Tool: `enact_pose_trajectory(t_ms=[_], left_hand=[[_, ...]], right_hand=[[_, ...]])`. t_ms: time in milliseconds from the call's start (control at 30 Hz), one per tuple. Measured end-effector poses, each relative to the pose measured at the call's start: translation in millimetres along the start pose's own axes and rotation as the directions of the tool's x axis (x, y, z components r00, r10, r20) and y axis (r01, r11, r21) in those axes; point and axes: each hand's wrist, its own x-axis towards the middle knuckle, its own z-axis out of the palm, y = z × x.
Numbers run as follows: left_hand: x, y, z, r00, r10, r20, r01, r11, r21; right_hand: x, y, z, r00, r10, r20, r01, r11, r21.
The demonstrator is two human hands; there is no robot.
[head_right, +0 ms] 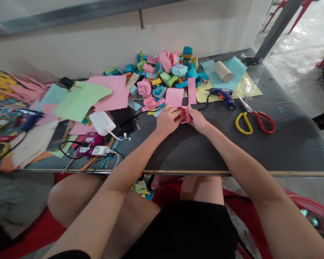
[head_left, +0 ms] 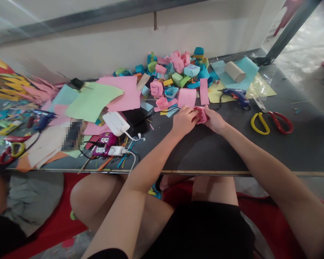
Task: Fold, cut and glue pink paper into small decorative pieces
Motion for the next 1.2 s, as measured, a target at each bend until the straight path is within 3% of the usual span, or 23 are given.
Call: enact_pose_trajectory(t_ms=[767, 1200], left_hand=[[2.0, 4.2, -5.2, 0.995, -0.03, 0.094, 0.023, 0.998, 0.066], [1.3, 1.7, -2.5, 0.996, -0.016, 0.089, 0.012, 0.999, 0.042]], right_hand=[[5.2, 4.2, -5.3, 1.0, -0.011, 0.024, 0.012, 0.999, -0.052], [9.1, 8.8, -11.9, 0.999, -0.012, 0.04, 0.015, 0.998, -0.065]])
